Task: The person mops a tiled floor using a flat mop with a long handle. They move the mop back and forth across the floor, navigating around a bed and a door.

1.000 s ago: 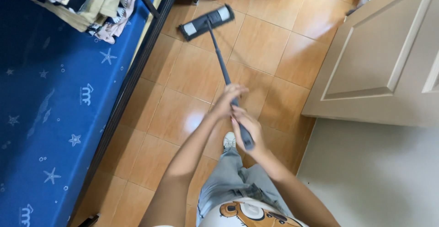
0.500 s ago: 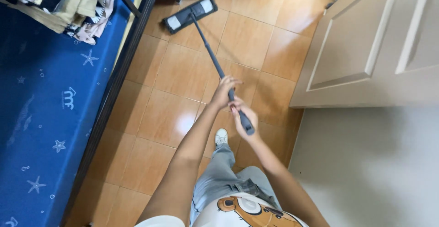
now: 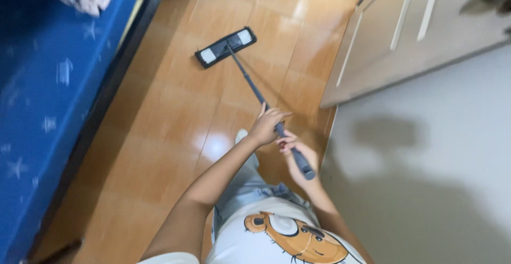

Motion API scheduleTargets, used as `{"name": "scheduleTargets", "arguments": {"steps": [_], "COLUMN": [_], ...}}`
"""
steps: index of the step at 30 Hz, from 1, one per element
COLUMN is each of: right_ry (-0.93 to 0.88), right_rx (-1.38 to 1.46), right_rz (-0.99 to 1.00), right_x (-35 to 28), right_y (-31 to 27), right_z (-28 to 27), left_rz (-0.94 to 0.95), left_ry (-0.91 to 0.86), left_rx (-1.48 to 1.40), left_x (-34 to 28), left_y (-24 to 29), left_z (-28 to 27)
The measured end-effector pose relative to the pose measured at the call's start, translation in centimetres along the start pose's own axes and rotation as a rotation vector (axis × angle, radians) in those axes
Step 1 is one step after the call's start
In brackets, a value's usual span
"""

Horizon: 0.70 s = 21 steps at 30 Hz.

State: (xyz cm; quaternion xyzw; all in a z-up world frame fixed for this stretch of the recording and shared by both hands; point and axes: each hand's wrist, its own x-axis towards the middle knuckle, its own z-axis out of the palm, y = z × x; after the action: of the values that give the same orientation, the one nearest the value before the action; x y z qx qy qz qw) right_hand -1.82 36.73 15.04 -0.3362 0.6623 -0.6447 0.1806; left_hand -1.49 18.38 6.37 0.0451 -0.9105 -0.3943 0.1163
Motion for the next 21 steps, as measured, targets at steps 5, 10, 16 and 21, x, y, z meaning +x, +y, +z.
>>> {"name": "scheduleTargets", "arguments": {"steps": [5, 10, 16, 21], "right_ry": [-0.043, -0.030, -0.427, 0.004], "right_rx": [-0.107, -0.193, -0.128, 0.110], "right_rz": [0.103, 0.140, 0.042, 0.039], "right_x": [-10.2, -20.8, -28.2, -36.0], "right_y": [-8.9, -17.1, -17.6, -16.2], "right_z": [-6.1, -10.7, -23.2, -21.7], "left_rz": [0.056, 0.188, 0.224, 0.405], "left_ry": [-0.060, -0.129, -0.293, -0.405], "left_rx": [-0.100, -0.101, -0.359, -0.646], "left_x": [-6.2, -12.3, -16.1, -17.4], "left_y": [10.8, 20.7, 30.3, 28.3], "left_z": [4.0, 8.6, 6.9, 13.0]}}
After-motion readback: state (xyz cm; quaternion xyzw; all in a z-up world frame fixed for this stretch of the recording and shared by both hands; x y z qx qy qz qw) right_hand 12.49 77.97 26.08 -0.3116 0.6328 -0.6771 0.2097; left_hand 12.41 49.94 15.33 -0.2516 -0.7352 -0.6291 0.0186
